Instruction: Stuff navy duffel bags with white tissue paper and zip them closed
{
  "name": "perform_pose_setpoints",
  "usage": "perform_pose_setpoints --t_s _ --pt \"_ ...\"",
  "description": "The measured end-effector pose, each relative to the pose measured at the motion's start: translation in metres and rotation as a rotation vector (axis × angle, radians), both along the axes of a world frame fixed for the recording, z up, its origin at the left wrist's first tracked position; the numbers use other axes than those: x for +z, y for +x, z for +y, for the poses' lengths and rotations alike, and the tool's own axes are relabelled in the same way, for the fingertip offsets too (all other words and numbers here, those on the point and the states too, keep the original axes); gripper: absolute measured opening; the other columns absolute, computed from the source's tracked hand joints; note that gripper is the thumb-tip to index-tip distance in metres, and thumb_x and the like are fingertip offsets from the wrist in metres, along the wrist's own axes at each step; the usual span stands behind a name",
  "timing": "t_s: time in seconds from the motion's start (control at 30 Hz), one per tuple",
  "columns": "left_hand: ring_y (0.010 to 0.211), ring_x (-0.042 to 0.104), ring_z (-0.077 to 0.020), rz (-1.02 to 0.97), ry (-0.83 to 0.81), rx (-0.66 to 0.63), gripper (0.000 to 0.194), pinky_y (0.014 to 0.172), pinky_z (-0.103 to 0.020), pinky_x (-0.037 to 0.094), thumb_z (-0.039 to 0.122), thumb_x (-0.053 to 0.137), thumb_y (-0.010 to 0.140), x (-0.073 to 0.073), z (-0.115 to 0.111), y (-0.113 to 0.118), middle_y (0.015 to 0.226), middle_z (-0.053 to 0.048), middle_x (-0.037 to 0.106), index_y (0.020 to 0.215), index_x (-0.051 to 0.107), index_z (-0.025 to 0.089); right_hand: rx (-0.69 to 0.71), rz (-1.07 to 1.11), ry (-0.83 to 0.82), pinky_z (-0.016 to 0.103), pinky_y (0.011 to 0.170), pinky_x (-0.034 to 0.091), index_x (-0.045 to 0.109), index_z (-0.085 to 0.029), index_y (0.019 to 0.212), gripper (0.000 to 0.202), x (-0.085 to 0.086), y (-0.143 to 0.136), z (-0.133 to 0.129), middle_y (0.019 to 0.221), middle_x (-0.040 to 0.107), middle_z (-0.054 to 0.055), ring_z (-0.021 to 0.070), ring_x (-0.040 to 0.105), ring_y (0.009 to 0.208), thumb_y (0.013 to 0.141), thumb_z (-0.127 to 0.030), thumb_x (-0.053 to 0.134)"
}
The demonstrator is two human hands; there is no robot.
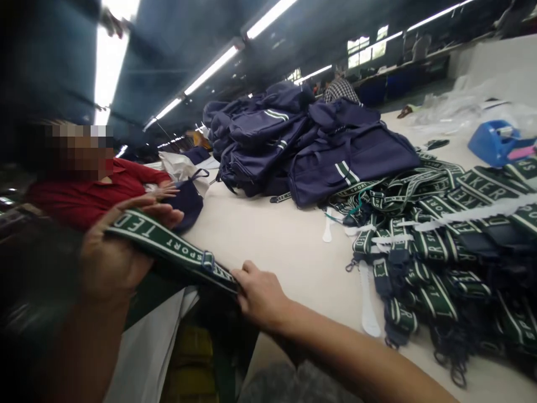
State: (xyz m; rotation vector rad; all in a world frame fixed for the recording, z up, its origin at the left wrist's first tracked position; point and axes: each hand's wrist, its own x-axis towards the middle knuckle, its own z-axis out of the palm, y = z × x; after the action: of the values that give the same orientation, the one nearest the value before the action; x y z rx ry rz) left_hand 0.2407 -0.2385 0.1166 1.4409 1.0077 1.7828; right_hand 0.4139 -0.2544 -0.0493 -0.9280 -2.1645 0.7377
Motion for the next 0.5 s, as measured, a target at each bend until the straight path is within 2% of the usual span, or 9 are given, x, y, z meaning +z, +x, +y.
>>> perform_pose_setpoints --t_s 0.1,0.17,0.27,0.33,0.43,0.5 --pt "0.072 0.073 -0.0232 0.139 0.073 -0.079 0.021 0.074 -0.039 0.062 0.015 0.067 0.083 0.020 0.011 0.013 0.078 -0.010 0.073 0.101 0.068 0.005 0.016 0.255 -0.139 0.030 0.084 0.045 0.065 -0.022 0.096 0.025 0.001 -0.002 0.025 0.106 0.059 0.004 0.0196 0.058 0.096 0.074 -0.010 0.061" --pt "0.068 0.072 -0.0215 0.215 0.103 -0.089 0.020 0.068 -0.038 0.062 0.011 0.065 0.084 0.032 0.016 0.021 0.075 -0.009 0.071 0.103 0.067 0.004 0.117 0.402 -0.292 0.031 0.087 0.044 0.063 -0.020 0.089 0.020 0.006 0.003 0.041 0.101 0.060 0.003 0.0190 0.056 0.097 0.071 -0.015 0.071" --pt "0.064 0.070 -0.0190 0.306 0.175 -0.088 0.016 0.062 -0.035 0.061 0.009 0.065 0.085 0.047 0.021 0.028 0.071 -0.005 0.070 0.101 0.066 0.003 0.413 0.601 -0.603 0.029 0.080 0.045 0.062 -0.020 0.101 0.040 0.017 0.015 0.055 0.095 0.065 0.001 0.0167 0.058 0.090 0.069 -0.034 0.082" --pt "0.062 0.069 -0.0172 0.352 0.224 -0.095 0.016 0.059 -0.033 0.060 0.010 0.063 0.087 0.055 0.026 0.030 0.068 -0.002 0.069 0.100 0.066 0.002 0.545 0.702 -0.724 0.027 0.075 0.046 0.062 -0.019 0.108 0.048 0.021 0.020 0.057 0.093 0.066 0.001 0.0150 0.059 0.086 0.071 -0.042 0.081" --pt "0.062 0.069 -0.0142 0.429 0.267 -0.068 0.017 0.063 -0.033 0.059 0.011 0.061 0.088 0.060 0.033 0.031 0.067 0.001 0.068 0.101 0.066 0.001 0.514 0.763 -0.790 0.023 0.062 0.043 0.065 -0.016 0.089 0.038 0.021 0.024 0.054 0.076 0.062 -0.001 0.0109 0.055 0.068 0.073 -0.048 0.078" --pt "0.068 0.070 -0.0147 0.382 0.235 0.015 0.017 0.073 -0.042 0.059 0.011 0.058 0.091 0.059 0.037 0.032 0.068 0.002 0.068 0.101 0.066 0.001 0.424 0.766 -0.796 0.022 0.054 0.039 0.061 -0.016 0.075 0.038 0.017 0.025 0.053 0.065 0.055 -0.004 0.0087 0.048 0.057 0.074 -0.050 0.078"
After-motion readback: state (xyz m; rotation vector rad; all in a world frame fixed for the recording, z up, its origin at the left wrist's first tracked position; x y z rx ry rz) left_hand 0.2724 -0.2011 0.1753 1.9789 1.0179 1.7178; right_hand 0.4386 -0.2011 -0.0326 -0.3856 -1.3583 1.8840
